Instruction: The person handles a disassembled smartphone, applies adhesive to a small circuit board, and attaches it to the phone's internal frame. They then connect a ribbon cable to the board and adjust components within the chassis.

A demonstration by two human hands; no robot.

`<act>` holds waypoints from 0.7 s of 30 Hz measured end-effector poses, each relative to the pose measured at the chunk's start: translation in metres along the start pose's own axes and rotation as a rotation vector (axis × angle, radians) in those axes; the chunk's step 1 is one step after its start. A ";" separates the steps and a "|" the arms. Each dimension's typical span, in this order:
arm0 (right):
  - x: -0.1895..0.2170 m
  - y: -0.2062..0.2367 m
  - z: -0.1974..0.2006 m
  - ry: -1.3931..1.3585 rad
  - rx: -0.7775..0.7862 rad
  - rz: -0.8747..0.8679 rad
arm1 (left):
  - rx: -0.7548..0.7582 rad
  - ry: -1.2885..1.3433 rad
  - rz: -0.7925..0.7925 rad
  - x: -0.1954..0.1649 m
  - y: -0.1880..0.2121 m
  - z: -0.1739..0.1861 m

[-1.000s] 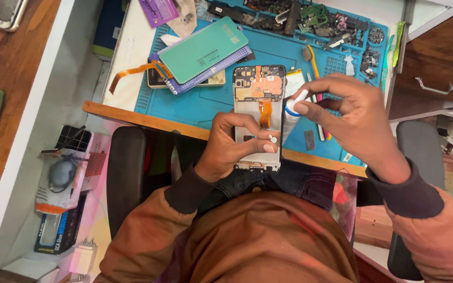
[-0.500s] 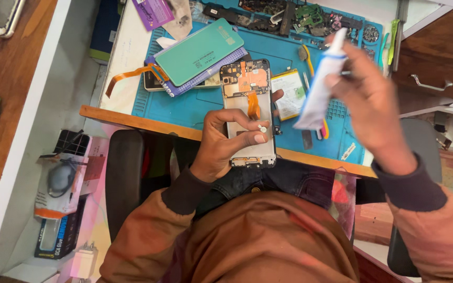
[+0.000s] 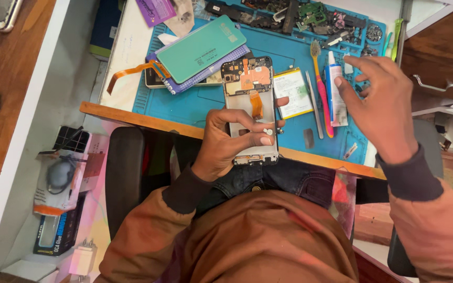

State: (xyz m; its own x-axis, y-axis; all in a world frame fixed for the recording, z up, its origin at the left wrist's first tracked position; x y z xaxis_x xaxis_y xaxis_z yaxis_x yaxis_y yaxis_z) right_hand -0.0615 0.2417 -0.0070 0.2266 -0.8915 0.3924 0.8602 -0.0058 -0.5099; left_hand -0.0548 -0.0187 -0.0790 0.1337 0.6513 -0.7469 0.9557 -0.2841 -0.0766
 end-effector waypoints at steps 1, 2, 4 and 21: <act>0.008 0.002 0.002 0.023 -0.048 0.030 | -0.024 -0.052 0.003 0.001 -0.001 0.001; 0.013 0.003 0.002 -0.132 0.044 -0.095 | -0.049 -0.105 0.007 0.002 -0.001 0.002; 0.023 0.010 0.001 -0.436 0.237 -0.346 | -0.055 -0.148 -0.006 0.002 -0.001 0.003; 0.048 0.056 -0.032 -1.288 0.531 -0.928 | 0.002 -0.376 -0.171 -0.011 -0.006 -0.007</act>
State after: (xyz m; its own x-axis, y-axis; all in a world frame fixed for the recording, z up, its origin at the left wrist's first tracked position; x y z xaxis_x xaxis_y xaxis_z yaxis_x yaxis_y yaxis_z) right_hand -0.0169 0.1844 -0.0414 -0.4429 0.2565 0.8591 0.8962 0.1015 0.4318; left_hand -0.0604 -0.0194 -0.0653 -0.1320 0.3871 -0.9125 0.9553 -0.1960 -0.2214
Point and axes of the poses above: each hand's wrist, its own y-axis away from the middle knuckle, its own z-axis out of the back of the hand, x = y × z, the point moved 2 cm from there along -y, towards the middle knuckle, and after that the axes turned 13 degrees about -x, right-handed, at the moved point
